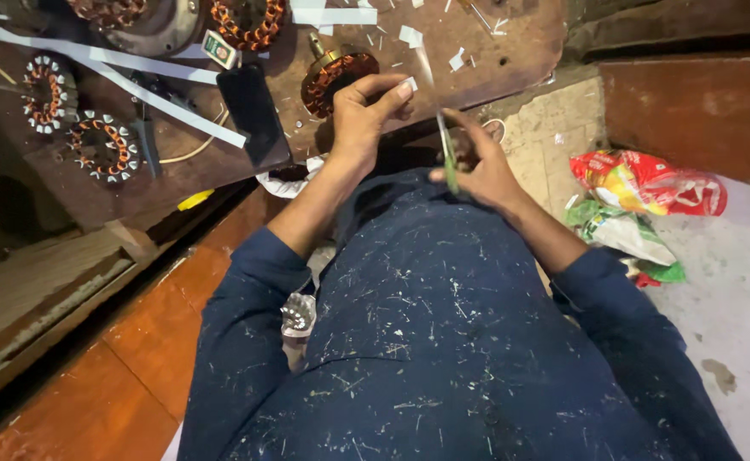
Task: The person assembles small circular electrical components on a wooden workbench. They use scissors to cut white strips and wrap them around the copper-wound parts, then use a screwdriver to adjust or secure elements within the assembly. The person handles multiple similar components one at a time, placing finished pieces on the table.
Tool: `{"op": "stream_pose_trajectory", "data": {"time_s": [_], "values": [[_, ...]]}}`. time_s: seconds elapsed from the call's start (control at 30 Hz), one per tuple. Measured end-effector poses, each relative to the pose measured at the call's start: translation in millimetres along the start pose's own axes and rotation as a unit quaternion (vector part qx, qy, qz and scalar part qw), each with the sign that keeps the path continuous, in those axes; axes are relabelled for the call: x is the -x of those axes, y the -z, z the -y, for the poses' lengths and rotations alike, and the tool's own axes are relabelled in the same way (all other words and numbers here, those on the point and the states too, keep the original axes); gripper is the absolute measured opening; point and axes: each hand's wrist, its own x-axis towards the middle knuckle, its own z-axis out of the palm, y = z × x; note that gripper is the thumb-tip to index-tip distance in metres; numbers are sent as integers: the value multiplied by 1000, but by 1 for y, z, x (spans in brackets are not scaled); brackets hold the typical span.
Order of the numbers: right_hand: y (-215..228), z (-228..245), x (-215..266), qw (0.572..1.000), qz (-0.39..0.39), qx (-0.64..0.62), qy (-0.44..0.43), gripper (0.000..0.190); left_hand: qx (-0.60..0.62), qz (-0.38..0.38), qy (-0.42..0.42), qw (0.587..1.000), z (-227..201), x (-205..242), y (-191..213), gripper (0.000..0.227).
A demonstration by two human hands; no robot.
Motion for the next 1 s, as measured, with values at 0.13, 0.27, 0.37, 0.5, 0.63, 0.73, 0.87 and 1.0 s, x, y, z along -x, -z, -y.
{"op": "stream_pose_trajectory", "data": {"time_s": [0.13, 0.27, 0.37, 0.5, 0.63, 0.73, 0.87, 1.0], "values": [[-2, 6, -1, 975, 14, 190, 117, 107, -4, 15, -8, 1000, 0, 0, -2, 18], [-5, 14, -6, 981, 10, 176, 85, 108, -11, 19, -10, 1000, -2, 1, -6, 17], [-5, 16, -6, 976, 4, 181, 120, 107, -8, 31, -27, 999, -5, 2, -6, 17], [-5, 14, -1, 976, 6, 185, 116, 105, -20, 37, -32, 999, -7, 4, -4, 15], [-2, 10, -7, 984, 2, 175, -30, 101, -9, 33, -26, 999, -5, 1, -2, 14], [11, 8, -29, 957, -65, 272, 74, 85, 13, 18, -7, 1000, -3, -2, -2, 14], [22, 5, -45, 891, -138, 408, 148, 53, 21, 30, 4, 999, 3, 2, 1, 13], [1, 3, -41, 981, -124, 123, 86, 27, -78, 35, 30, 996, 10, 13, 5, 19]]}}
